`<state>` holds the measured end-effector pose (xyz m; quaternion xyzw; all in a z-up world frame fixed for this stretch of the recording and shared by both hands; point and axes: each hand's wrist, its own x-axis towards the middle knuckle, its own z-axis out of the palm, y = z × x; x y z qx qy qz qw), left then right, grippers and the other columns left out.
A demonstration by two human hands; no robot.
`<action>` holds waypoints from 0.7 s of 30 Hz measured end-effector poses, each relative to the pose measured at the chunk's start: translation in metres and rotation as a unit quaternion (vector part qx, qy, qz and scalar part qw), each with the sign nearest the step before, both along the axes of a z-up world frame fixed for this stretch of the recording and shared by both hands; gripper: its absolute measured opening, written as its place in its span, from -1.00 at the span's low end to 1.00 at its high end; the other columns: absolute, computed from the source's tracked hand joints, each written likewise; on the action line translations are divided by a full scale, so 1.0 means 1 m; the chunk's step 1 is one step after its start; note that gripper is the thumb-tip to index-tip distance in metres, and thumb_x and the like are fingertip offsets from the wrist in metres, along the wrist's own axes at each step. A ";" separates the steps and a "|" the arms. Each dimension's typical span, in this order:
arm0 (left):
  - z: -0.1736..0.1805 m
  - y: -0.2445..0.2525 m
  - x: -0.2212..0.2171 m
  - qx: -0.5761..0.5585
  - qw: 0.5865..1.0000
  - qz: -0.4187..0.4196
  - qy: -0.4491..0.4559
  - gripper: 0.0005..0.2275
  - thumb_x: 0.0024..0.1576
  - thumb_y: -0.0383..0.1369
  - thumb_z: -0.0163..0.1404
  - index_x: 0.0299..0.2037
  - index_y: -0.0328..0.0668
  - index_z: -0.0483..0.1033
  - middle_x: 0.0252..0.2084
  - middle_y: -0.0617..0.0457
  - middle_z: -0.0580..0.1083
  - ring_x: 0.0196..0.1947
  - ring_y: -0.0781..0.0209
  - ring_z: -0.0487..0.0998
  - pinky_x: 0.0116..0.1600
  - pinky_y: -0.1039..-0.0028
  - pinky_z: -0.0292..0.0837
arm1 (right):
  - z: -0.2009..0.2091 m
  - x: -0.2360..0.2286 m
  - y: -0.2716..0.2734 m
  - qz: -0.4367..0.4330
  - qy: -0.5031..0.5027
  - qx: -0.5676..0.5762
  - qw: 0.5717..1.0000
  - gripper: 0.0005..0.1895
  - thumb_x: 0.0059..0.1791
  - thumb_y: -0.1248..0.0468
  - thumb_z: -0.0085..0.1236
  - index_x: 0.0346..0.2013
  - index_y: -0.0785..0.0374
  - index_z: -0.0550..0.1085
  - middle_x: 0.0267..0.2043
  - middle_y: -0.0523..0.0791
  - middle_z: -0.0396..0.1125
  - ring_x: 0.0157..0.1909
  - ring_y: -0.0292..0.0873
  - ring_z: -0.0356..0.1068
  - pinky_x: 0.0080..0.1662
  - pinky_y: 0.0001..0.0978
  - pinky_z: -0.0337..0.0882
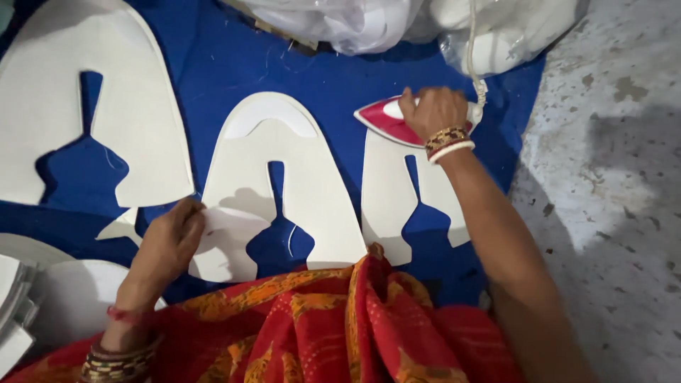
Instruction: The person irons white, irregularly shaped fabric pieces on a blue surface. They repeatedly pick up a piece, place it on the surface, and use a red and white iron to press it flat. The person also handles smaller white fabric pieces, placing them on the larger pieces before ironing.
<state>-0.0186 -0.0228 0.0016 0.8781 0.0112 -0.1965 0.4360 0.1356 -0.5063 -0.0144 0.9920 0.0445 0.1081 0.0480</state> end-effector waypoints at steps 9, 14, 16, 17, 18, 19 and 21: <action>-0.006 0.018 -0.010 -0.007 0.999 0.032 -0.030 -0.76 0.24 -0.36 -0.09 -0.04 -0.42 0.49 -0.38 -0.22 0.60 -0.45 0.03 0.62 -0.29 0.30 0.49 | -0.004 0.012 -0.063 -0.246 0.019 0.030 0.969 -0.33 0.07 -0.17 -0.08 -0.40 0.41 0.62 -0.32 0.30 0.45 -0.22 0.34 0.48 -0.09 0.12 0.45; 0.012 0.007 0.000 0.011 0.999 0.037 -0.014 -0.75 0.26 -0.37 -0.12 0.00 -0.40 0.48 -0.35 -0.20 0.61 -0.46 -0.05 0.66 -0.28 0.29 0.52 | -0.005 -0.009 -0.065 -0.312 0.062 0.039 0.947 -0.31 0.10 -0.17 -0.17 -0.34 0.41 0.62 -0.26 0.30 0.45 -0.15 0.36 0.48 -0.04 0.15 0.44; 0.007 0.006 0.002 -0.017 0.998 0.030 -0.045 -0.76 0.26 -0.38 -0.12 -0.01 -0.42 0.48 -0.34 -0.23 0.61 -0.32 -0.01 0.71 -0.21 0.33 0.55 | -0.003 -0.005 -0.060 -0.334 0.040 0.039 0.941 -0.29 0.08 -0.20 -0.14 -0.34 0.44 0.61 -0.27 0.29 0.46 -0.16 0.33 0.49 -0.06 0.10 0.46; 0.008 0.004 0.003 -0.018 0.998 0.030 -0.044 -0.76 0.26 -0.38 -0.12 -0.01 -0.42 0.48 -0.34 -0.23 0.61 -0.32 -0.01 0.71 -0.21 0.33 0.55 | -0.003 0.002 -0.056 -0.334 0.040 0.038 0.941 -0.29 0.08 -0.20 -0.14 -0.34 0.44 0.61 -0.27 0.29 0.46 -0.16 0.33 0.49 -0.06 0.10 0.46; 0.008 0.001 0.004 -0.007 0.999 0.027 -0.029 -0.76 0.25 -0.37 -0.11 -0.01 -0.41 0.48 -0.33 -0.23 0.62 -0.33 -0.02 0.71 -0.21 0.33 0.54 | -0.003 0.010 -0.051 -0.325 0.040 0.048 0.944 -0.30 0.07 -0.19 -0.14 -0.36 0.42 0.61 -0.28 0.29 0.45 -0.17 0.34 0.48 -0.07 0.12 0.45; 0.010 0.001 0.002 0.006 1.000 0.021 -0.011 -0.76 0.25 -0.37 -0.10 -0.02 -0.41 0.49 -0.33 -0.22 0.62 -0.33 -0.04 0.70 -0.21 0.32 0.54 | -0.007 0.011 -0.046 -0.319 0.045 0.059 0.945 -0.32 0.06 -0.18 -0.14 -0.39 0.40 0.61 -0.29 0.28 0.45 -0.18 0.34 0.47 -0.08 0.13 0.45; 0.007 0.000 0.003 0.001 1.000 0.015 -0.017 -0.76 0.25 -0.37 -0.10 -0.01 -0.42 0.48 -0.34 -0.22 0.62 -0.36 -0.04 0.68 -0.23 0.32 0.52 | 0.001 0.010 -0.031 -0.278 0.043 0.059 0.958 -0.33 0.07 -0.15 -0.11 -0.43 0.40 0.61 -0.31 0.27 0.45 -0.21 0.33 0.48 -0.08 0.12 0.46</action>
